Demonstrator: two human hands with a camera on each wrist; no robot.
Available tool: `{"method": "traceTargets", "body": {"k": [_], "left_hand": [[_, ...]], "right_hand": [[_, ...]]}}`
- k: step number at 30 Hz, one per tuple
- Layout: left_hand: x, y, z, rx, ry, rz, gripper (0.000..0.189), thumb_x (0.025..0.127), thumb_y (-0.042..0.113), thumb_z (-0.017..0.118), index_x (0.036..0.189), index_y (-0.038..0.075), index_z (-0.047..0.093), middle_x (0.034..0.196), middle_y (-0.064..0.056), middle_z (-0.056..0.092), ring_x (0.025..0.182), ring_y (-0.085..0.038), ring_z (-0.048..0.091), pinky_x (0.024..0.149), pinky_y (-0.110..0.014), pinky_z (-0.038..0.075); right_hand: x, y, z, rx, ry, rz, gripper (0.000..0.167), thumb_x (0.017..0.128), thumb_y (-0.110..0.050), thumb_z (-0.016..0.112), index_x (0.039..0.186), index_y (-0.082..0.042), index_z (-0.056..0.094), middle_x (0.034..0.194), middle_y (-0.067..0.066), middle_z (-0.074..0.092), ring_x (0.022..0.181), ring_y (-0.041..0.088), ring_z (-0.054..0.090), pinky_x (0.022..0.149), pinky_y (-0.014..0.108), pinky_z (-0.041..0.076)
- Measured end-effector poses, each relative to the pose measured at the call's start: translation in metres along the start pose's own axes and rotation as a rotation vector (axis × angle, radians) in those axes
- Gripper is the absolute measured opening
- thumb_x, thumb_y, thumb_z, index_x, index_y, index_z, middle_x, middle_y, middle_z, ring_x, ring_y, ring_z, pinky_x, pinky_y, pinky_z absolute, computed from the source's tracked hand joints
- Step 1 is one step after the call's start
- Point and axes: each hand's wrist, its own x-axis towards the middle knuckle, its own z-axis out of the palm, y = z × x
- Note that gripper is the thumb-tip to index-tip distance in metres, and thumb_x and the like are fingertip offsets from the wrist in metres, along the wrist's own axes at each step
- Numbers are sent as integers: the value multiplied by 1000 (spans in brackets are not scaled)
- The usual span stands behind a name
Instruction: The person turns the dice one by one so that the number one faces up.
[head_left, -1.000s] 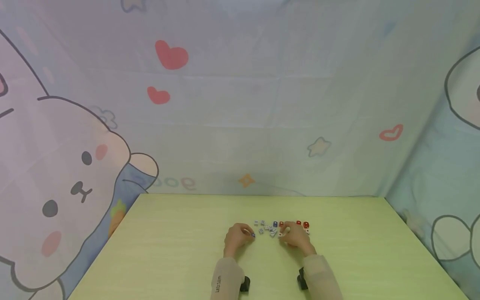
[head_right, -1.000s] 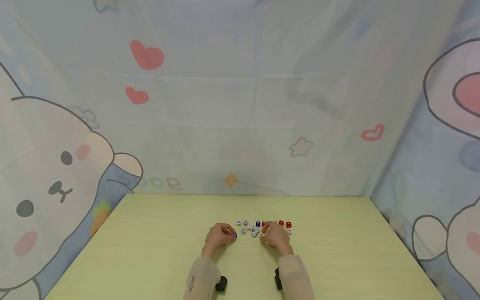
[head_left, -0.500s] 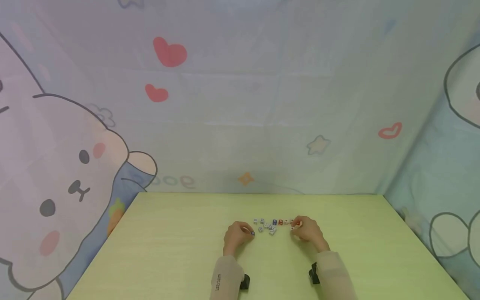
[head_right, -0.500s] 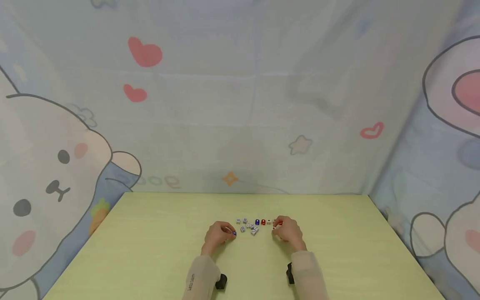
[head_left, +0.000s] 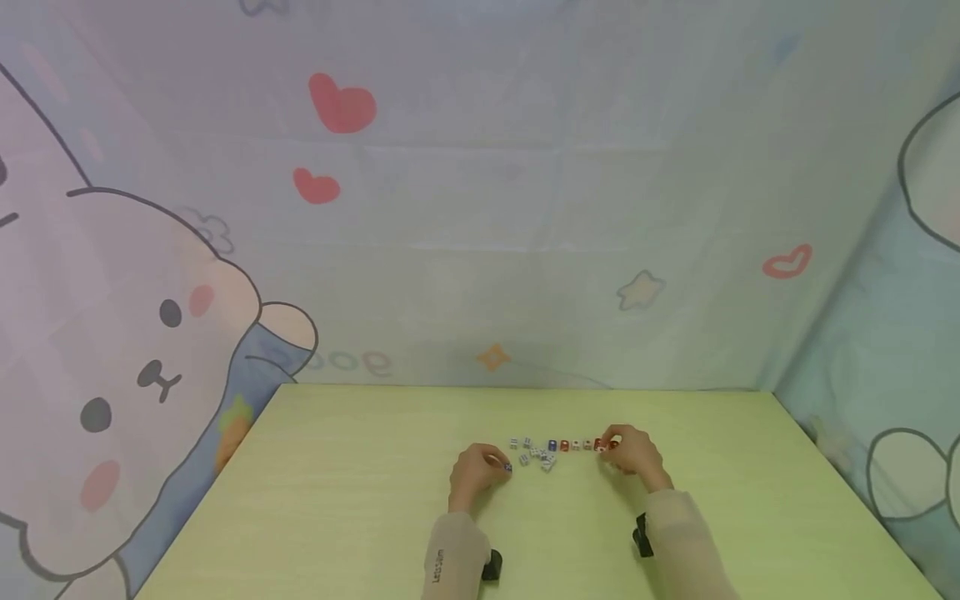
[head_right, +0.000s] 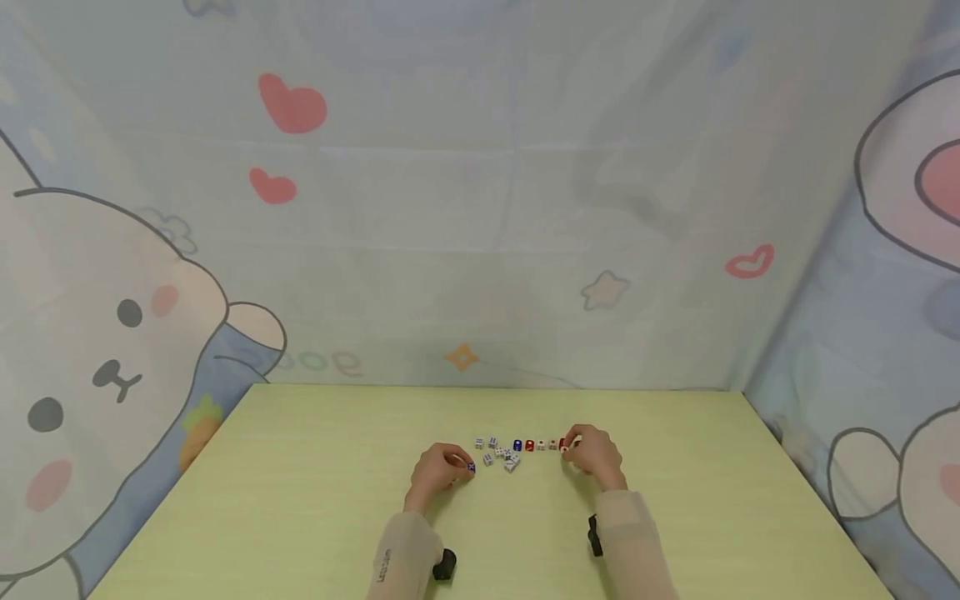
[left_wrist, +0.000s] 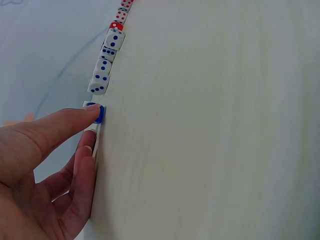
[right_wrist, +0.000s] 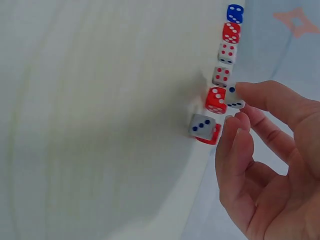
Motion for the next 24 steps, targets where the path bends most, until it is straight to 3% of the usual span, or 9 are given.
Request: {"method": "traceTargets", "body": {"k": [9, 13, 19, 24], "left_hand": [[-1, -1, 3, 8, 5, 1, 11, 69, 15, 74, 78, 12, 68, 80, -4, 65, 61, -14, 52, 54, -26, 37], [-2, 0, 3, 1, 0, 1, 11, 69, 14, 73, 79, 12, 68, 80, -4, 65, 60, -14, 52, 54, -26, 38], [0, 0, 2, 15, 11, 3, 11, 68, 14, 73, 78, 12, 68, 79, -3, 64, 61, -14, 52, 53, -26, 37], [3, -1, 3, 34, 16, -4, 12, 68, 15, 74, 78, 13, 68, 79, -2, 64, 65, -15, 54, 55, -28, 37]], "right_hand": [[-2, 10, 9, -35, 18, 29, 11, 74, -17, 67, 82, -12, 62, 63, 0, 53, 46, 9, 42, 42, 22, 32], [-4, 9, 5, -28, 20, 22, 13, 75, -18, 67, 85, -12, 63, 67, 0, 56, 48, 10, 45, 43, 22, 34], [-5, -5, -9, 38, 38, -6, 25, 79, -23, 65, 100, -9, 62, 78, 9, 65, 56, 19, 58, 47, 30, 44], [-5, -20, -4, 108, 21, -35, 25, 79, -19, 64, 100, -6, 62, 78, 11, 64, 54, 17, 56, 48, 27, 44]]}}
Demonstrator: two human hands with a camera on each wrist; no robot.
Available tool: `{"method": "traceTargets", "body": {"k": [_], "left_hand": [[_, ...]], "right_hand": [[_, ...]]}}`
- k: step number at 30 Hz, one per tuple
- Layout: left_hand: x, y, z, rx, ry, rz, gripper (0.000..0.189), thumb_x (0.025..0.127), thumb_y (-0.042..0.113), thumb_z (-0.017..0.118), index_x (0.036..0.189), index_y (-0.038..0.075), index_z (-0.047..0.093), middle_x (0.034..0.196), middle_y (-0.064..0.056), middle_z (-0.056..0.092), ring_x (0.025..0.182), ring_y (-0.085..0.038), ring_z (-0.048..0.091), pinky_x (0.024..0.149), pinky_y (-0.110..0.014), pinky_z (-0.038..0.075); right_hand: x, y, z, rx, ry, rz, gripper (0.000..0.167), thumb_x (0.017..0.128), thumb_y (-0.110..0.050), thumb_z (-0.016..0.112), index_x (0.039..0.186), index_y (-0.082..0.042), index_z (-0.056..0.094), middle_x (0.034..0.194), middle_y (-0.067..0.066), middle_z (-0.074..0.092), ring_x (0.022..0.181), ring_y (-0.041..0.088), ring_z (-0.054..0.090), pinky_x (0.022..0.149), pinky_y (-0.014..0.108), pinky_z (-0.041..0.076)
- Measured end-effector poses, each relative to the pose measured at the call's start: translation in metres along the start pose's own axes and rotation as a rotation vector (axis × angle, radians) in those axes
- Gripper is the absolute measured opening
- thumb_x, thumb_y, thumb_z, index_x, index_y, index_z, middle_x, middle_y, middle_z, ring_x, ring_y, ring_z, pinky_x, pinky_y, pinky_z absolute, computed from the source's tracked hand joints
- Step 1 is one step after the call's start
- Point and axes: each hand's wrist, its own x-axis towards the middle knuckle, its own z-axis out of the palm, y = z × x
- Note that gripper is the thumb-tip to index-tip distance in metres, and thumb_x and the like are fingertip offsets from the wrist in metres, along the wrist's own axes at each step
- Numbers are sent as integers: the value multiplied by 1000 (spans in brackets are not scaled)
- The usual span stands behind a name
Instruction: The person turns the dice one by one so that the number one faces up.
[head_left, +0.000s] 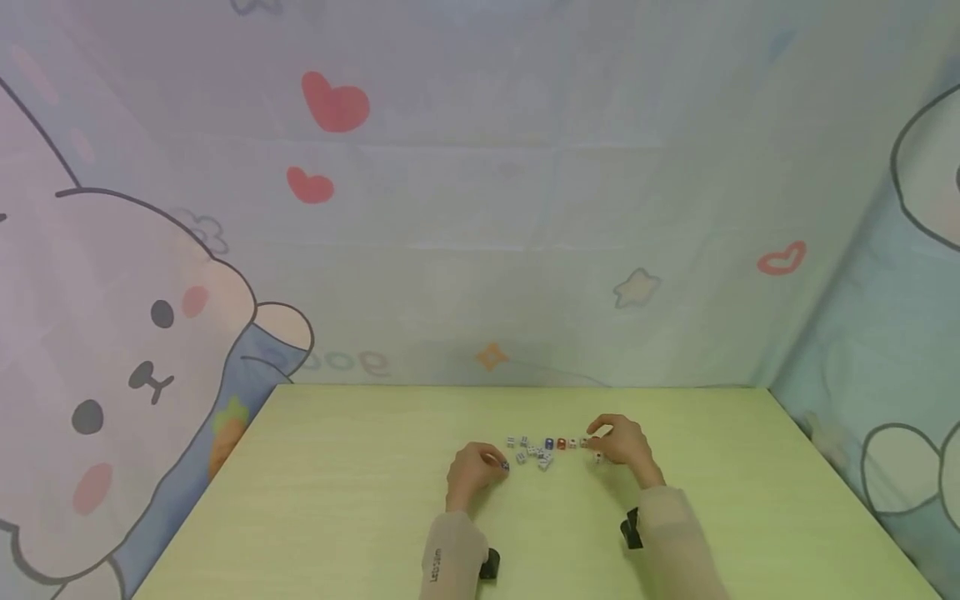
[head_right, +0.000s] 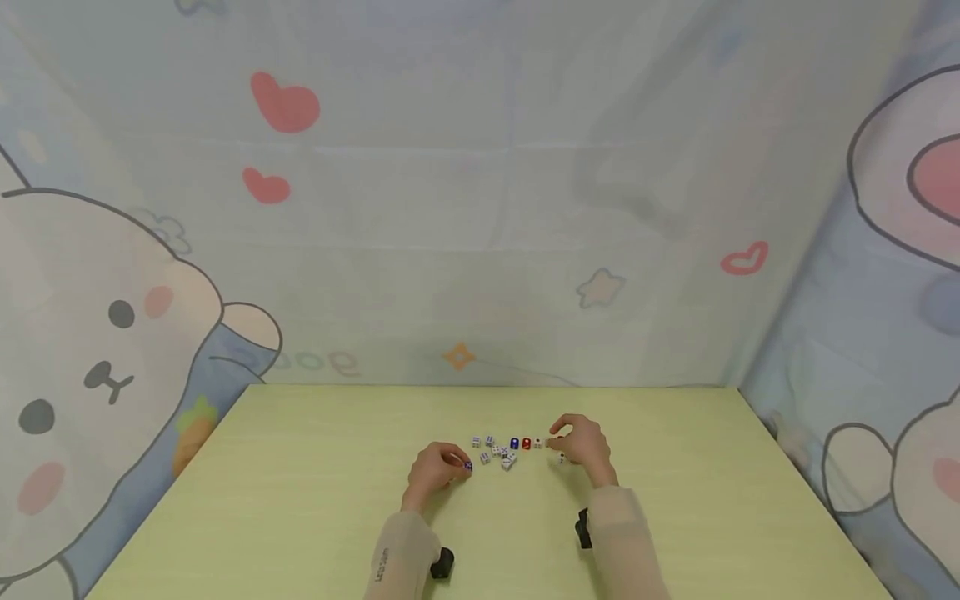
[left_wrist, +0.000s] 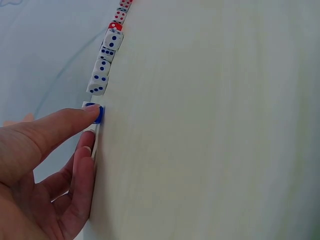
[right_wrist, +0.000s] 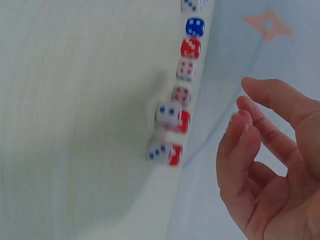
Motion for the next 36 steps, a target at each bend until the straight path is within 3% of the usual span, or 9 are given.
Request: {"method": "traceTargets", "body": {"k": [7, 11, 15, 20, 30, 36], "left_hand": [[0, -1, -2, -16, -15, -9, 12, 68, 15, 74, 79, 13, 68, 81, -3, 65, 66, -15, 53, 56, -28, 38], [0, 0, -2, -23, -16, -12, 12, 69, 14, 74, 78, 12, 68, 80, -3, 64, 61, -14, 52, 53, -26, 37], [-1, 0, -2, -28, -19, -7, 11, 69, 14, 74, 78, 12, 68, 80, -3, 65, 60, -14, 52, 53, -26, 37], [-1, 0, -3, -17, -21, -7, 11, 68, 15, 74, 78, 12, 68, 80, -3, 65, 60, -14, 52, 53, -26, 37], [0, -2, -1, -11, -13, 7, 12, 68, 15, 74, 78, 12, 68, 79, -3, 65, 62, -14, 53, 54, -27, 37], [-1, 0, -2, -9, -4, 7, 12, 67, 15, 74, 78, 12, 68, 79, -3, 66, 65, -15, 53, 55, -28, 36]], "right_hand": [[-3, -16, 33, 58, -44, -54, 14, 77, -14, 66, 89, -7, 65, 74, 10, 62, 51, 15, 53, 44, 23, 42], [-4, -22, 47, 57, -92, -102, 13, 75, -9, 67, 87, -8, 66, 86, 12, 64, 49, 12, 47, 45, 22, 39], [-4, -24, 57, 29, -117, -94, 18, 71, -5, 66, 88, -11, 67, 93, 11, 64, 49, 11, 46, 46, 23, 39], [-2, -24, 64, -37, -116, -104, 22, 70, -2, 63, 88, -15, 68, 79, 5, 64, 47, 10, 45, 44, 22, 37], [-1, -21, 73, -136, -64, -129, 27, 65, -1, 63, 86, -18, 69, 102, 10, 65, 45, 10, 44, 42, 21, 34], [0, -21, 74, -138, -63, -147, 23, 65, -3, 65, 84, -17, 68, 77, 3, 63, 45, 10, 43, 43, 22, 33]]}}
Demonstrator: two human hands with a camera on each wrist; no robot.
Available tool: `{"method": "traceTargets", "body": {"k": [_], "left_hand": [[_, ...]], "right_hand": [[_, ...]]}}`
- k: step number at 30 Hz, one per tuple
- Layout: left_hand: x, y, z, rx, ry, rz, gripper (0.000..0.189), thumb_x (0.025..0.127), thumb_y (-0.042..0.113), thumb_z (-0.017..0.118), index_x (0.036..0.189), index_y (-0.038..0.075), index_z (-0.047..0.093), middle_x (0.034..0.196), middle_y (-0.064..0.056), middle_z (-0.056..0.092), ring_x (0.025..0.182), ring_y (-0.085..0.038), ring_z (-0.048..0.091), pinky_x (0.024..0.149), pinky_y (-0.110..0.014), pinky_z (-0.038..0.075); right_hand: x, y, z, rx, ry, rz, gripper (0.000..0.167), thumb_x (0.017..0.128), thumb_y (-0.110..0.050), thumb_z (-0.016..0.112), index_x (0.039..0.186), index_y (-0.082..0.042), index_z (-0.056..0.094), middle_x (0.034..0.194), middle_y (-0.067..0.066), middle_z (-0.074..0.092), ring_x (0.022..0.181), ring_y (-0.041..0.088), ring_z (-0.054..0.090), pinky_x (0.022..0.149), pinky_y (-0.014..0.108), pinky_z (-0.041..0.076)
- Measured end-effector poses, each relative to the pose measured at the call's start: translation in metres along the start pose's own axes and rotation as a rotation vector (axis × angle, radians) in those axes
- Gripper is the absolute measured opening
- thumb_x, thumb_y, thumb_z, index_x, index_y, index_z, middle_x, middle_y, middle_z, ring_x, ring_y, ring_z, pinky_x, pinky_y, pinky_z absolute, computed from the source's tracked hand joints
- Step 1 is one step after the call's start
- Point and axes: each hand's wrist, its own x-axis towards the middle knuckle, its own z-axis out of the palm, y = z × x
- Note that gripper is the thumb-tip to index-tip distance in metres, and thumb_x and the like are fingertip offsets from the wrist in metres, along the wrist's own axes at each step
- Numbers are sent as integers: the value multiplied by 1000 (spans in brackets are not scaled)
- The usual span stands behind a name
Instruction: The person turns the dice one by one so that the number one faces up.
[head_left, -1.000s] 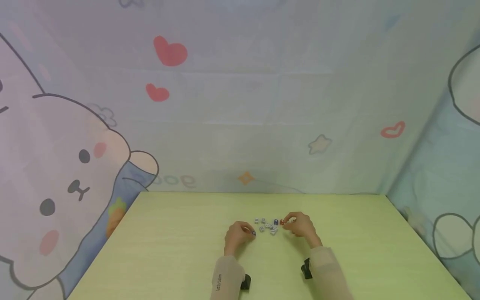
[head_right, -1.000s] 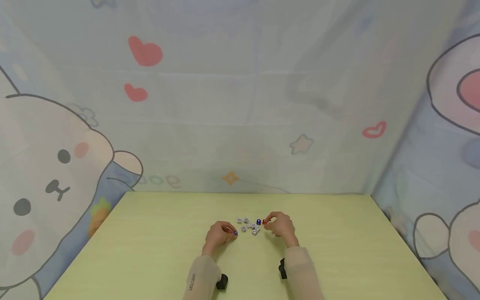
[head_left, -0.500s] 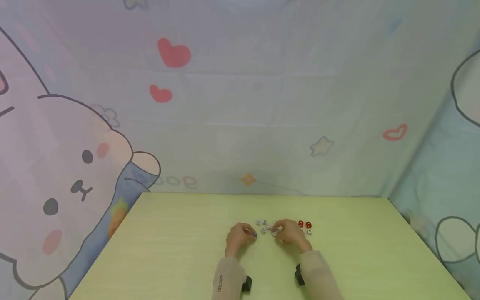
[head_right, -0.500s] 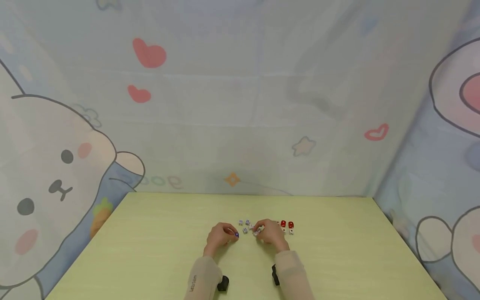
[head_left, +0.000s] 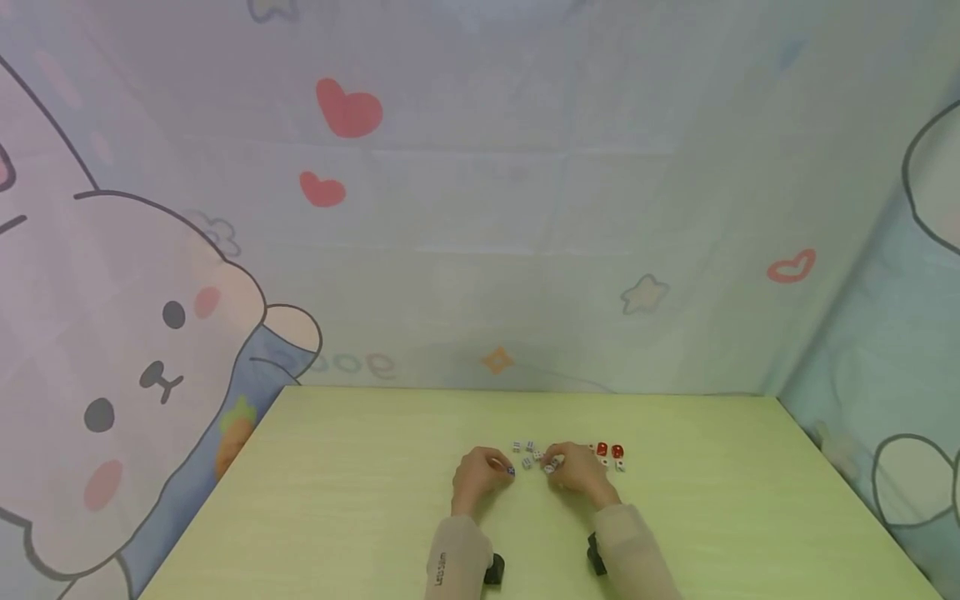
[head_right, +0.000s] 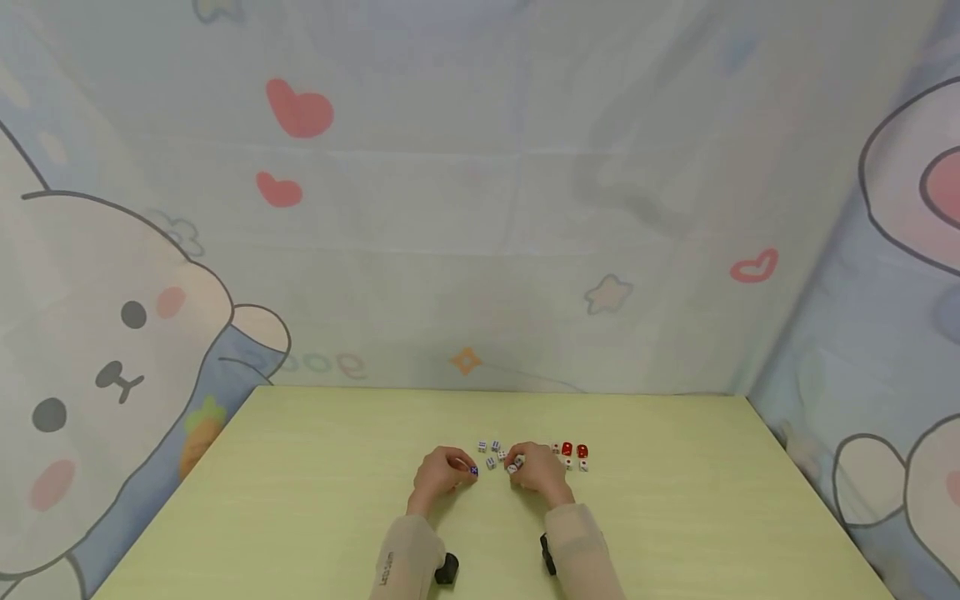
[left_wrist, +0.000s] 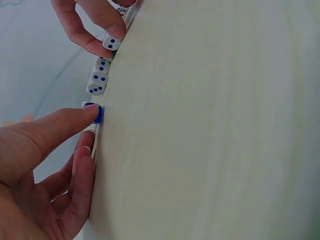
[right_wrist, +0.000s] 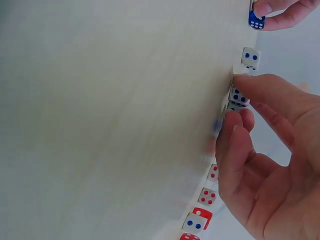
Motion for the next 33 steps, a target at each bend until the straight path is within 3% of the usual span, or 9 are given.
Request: {"method": "traceTargets", "body": {"k": [3, 6, 22, 30, 33], "left_hand": [[0, 0, 0, 0, 3, 0, 12, 67, 15, 74, 78, 13, 69, 79, -3, 66, 65, -15, 53, 55, -28, 36], [0, 0, 0, 0, 1, -3, 12, 67, 15, 74, 77, 13, 68, 78, -3, 65, 64, -15, 53, 55, -28, 36], [0, -2, 1, -5, -1, -5, 12, 68, 15, 74, 77, 12, 68, 79, -2, 65, 66, -15, 52, 56, -28, 36], [2, -2, 1, -12, -1, -6, 13, 67, 15, 75, 78, 12, 68, 78, -3, 65, 65, -15, 52, 56, -27, 36], [2, -2, 0, -12, -1, -6, 13, 67, 15, 75, 78, 12, 69, 78, -3, 65, 65, -15, 52, 56, -27, 35]], "right_hand": [[0, 0, 0, -11, -4, -11, 23, 65, -4, 65, 84, -16, 67, 63, 0, 57, 45, 9, 42, 42, 21, 33], [0, 1, 1, -8, -13, -8, 22, 66, -4, 65, 85, -16, 66, 61, -1, 55, 45, 9, 43, 42, 21, 34], [-3, 0, -2, 43, 3, -21, 14, 68, -11, 71, 80, -15, 65, 78, 3, 64, 55, 12, 51, 48, 25, 38], [-2, 1, -3, 69, -17, -16, 13, 71, -15, 71, 81, -16, 65, 81, 5, 65, 53, 12, 51, 46, 24, 38], [-3, 2, -3, 58, -22, -29, 12, 71, -14, 70, 81, -15, 65, 91, 9, 67, 52, 11, 50, 45, 24, 38]]}}
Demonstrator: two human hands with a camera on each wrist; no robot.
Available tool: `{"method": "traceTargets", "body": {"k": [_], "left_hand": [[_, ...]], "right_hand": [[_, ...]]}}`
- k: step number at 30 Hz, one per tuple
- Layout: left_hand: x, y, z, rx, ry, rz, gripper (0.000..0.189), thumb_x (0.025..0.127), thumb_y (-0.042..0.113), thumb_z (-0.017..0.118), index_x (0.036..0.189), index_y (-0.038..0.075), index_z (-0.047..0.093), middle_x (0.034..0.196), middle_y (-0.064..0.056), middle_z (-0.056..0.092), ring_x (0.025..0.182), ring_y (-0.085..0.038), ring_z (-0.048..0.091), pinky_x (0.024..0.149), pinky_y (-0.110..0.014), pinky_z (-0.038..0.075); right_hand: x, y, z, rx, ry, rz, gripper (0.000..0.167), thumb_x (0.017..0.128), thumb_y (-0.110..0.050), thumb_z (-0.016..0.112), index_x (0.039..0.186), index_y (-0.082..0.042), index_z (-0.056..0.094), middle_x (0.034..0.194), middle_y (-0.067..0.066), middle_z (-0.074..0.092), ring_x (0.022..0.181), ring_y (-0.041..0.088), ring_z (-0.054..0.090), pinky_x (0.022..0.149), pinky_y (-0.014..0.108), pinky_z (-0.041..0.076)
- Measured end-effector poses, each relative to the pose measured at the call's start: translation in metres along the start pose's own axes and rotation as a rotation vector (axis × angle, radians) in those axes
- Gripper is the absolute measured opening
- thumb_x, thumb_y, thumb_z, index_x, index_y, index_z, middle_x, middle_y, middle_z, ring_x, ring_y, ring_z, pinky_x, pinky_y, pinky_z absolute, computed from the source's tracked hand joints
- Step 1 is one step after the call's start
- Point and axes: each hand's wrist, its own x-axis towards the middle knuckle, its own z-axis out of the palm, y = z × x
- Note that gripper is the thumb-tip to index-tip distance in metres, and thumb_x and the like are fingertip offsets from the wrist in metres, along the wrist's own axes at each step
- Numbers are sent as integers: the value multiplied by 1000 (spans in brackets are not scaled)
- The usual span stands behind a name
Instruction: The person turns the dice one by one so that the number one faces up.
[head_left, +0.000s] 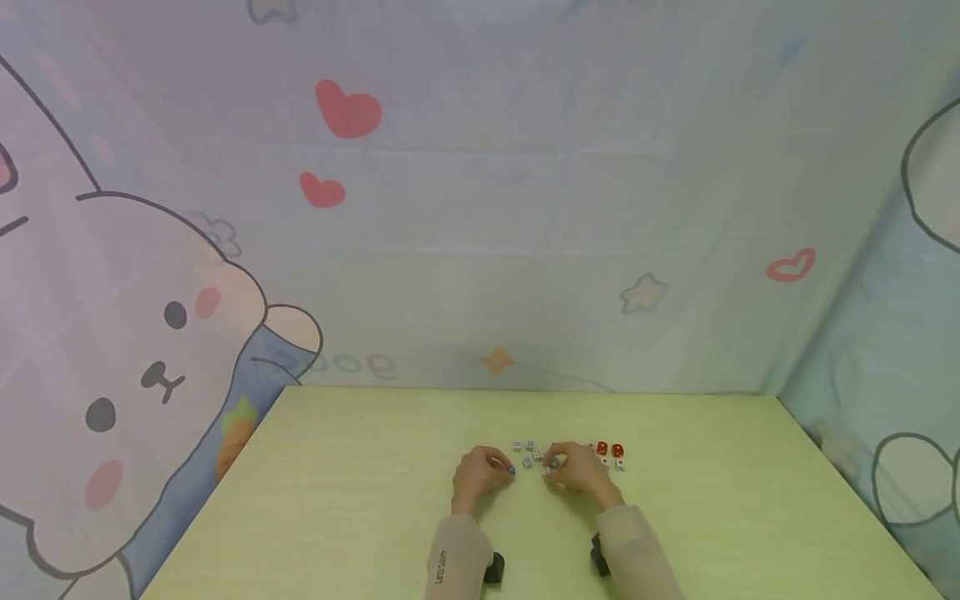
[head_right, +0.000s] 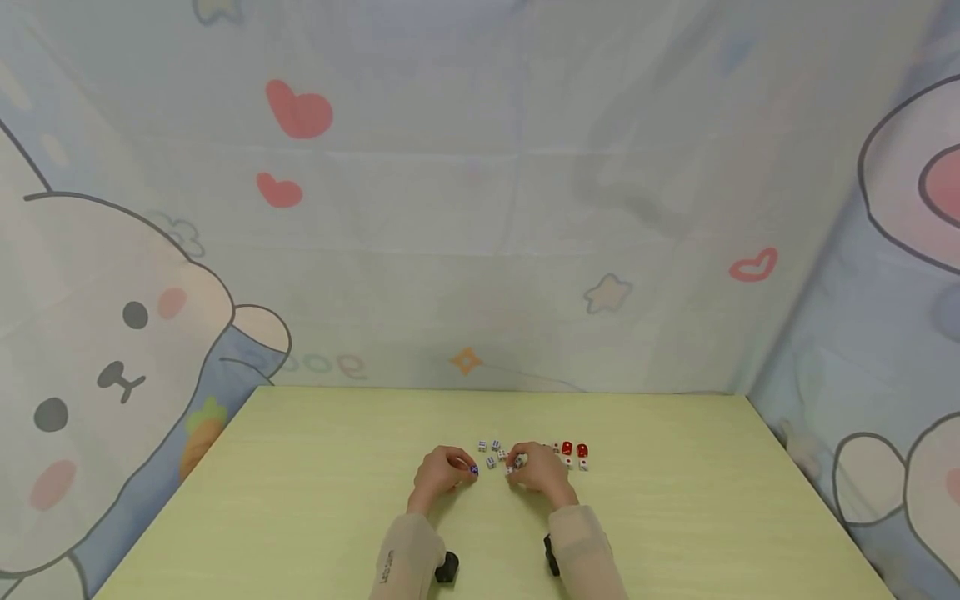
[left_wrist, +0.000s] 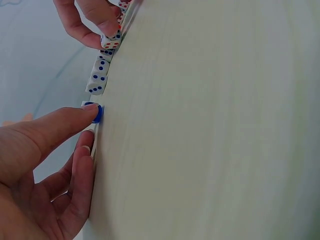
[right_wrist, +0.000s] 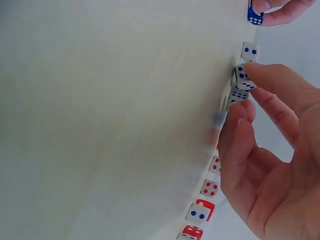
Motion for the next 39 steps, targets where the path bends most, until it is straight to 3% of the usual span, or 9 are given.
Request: {"method": "traceTargets", "body": {"k": [5, 13, 29, 39], "left_hand": [[1, 1, -1, 2, 12, 1, 12, 67, 15, 75, 77, 13, 68, 78, -2, 65, 66, -15, 52, 56, -28, 36], [2, 2, -2, 12, 18, -5, 12, 67, 16, 75, 77, 14, 68, 78, -1, 64, 67, -16, 52, 57, -29, 36], [1, 1, -2, -21, 4, 9, 10, 68, 14, 74, 76, 12, 69, 75, -2, 65, 56, -12, 50, 51, -25, 36], [0, -1, 0, -13, 3, 8, 10, 67, 14, 74, 75, 12, 68, 74, -1, 64, 58, -13, 50, 52, -26, 36]], "right_hand": [[0, 1, -1, -11, 1, 6, 13, 70, -14, 71, 82, -16, 65, 107, 11, 64, 55, 12, 50, 45, 24, 37], [0, 1, -3, -23, -10, 10, 16, 69, -13, 73, 83, -15, 66, 81, 4, 65, 55, 12, 50, 46, 25, 37], [0, 1, -2, -29, 2, 20, 15, 70, -17, 73, 81, -16, 64, 74, 2, 64, 53, 12, 51, 46, 25, 39], [-1, -3, 3, -67, -5, -36, 21, 64, -13, 74, 83, -18, 66, 98, 8, 65, 61, 12, 52, 52, 25, 40]]}}
